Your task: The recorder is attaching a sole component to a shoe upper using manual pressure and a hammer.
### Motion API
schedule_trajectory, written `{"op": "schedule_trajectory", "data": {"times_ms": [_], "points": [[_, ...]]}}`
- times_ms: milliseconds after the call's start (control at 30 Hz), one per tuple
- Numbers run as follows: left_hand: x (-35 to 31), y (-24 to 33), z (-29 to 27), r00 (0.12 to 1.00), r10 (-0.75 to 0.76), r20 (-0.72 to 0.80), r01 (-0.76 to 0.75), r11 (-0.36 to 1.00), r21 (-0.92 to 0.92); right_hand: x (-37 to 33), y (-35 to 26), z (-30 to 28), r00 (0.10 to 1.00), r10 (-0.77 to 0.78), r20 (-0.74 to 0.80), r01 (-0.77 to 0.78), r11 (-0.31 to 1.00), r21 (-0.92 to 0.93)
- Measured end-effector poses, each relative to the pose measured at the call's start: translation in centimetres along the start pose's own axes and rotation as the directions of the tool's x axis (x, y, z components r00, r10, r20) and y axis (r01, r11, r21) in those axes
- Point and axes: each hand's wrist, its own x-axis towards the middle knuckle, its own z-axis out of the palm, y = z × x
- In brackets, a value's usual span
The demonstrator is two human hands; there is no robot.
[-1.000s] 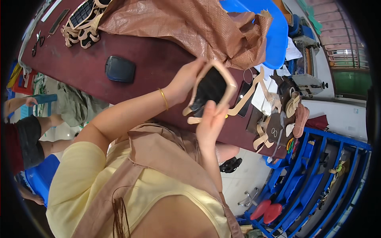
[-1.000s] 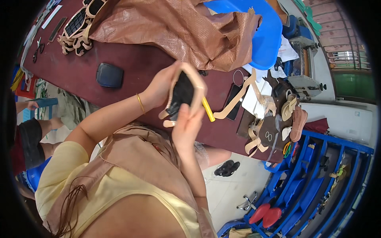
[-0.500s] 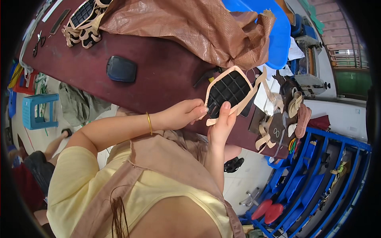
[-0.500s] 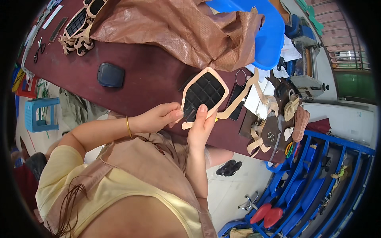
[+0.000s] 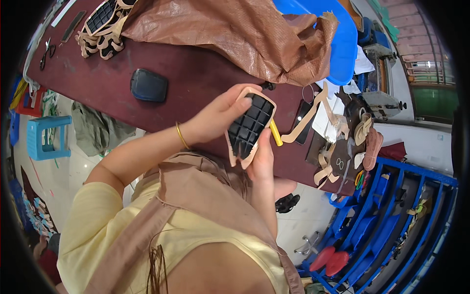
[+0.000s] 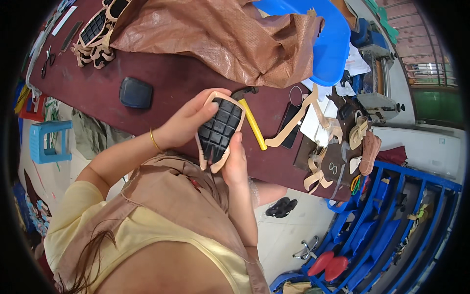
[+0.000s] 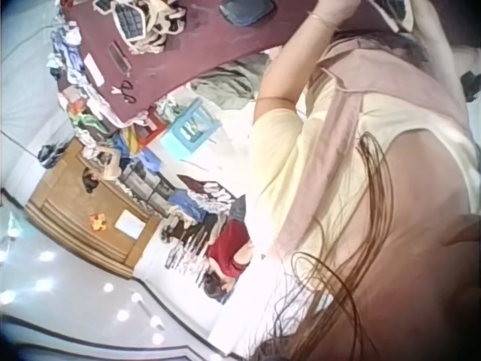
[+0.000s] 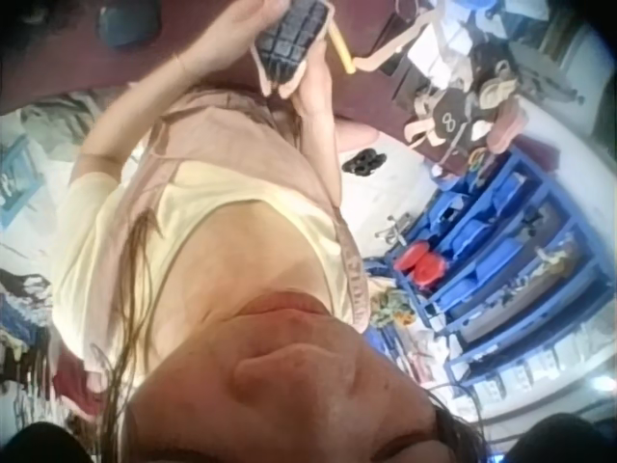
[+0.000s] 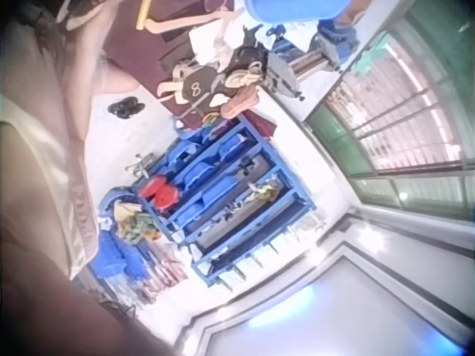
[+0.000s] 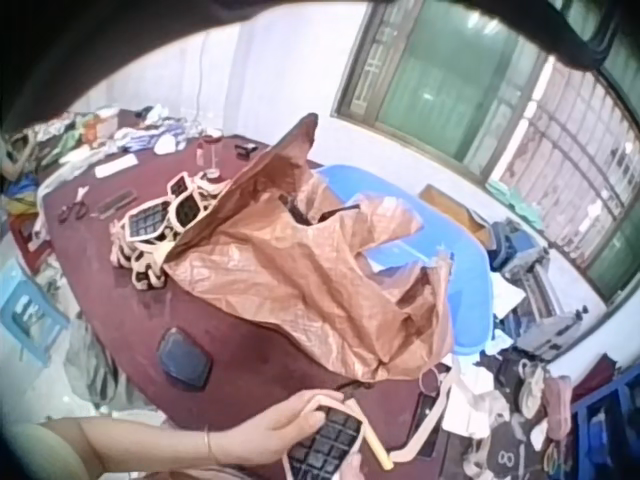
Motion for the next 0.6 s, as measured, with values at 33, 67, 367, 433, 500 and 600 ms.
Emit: {"op": "schedule_trajectory", "data": {"times_ms": [33, 67, 367, 433, 500, 600], "points": [[0.0, -0.6, 0.6, 0.999, 0.029, -0.041, -0.029, 1.000, 0.011, 0.3, 0.6, 0.0, 0.993, -0.095, -0.068, 0.081, 0.978, -0.192], [0.2, -1.0, 0.5, 0.996, 0.042, -0.079, -0.040, 0.999, 0.028, 0.4, 0.8, -0.1, 0.986, -0.150, -0.066, 0.120, 0.935, -0.333], [-0.2, -0.8, 0.1, 0.995, -0.085, 0.057, 0.063, 0.945, 0.321, 1.8, -1.6, -0.5, 0.905, -0.404, -0.129, 0.257, 0.763, -0.593], [0.2, -0.5, 0.2, 0.985, -0.166, 0.043, 0.147, 0.946, 0.289, 2.3, -0.6, -0.3, 0.778, -0.627, -0.034, 0.330, 0.454, -0.828], [0.0, -1.4, -0.1, 0.980, -0.199, 0.030, 0.183, 0.943, 0.278, 2.6, 0.2, -0.4, 0.736, -0.676, 0.047, 0.346, 0.316, -0.884], [-0.1, -2.3, -0.8, 0.980, -0.178, 0.088, 0.128, 0.905, 0.406, 2.3, -1.5, -2.1, 0.983, -0.176, -0.056, 0.083, 0.689, -0.720]]}}
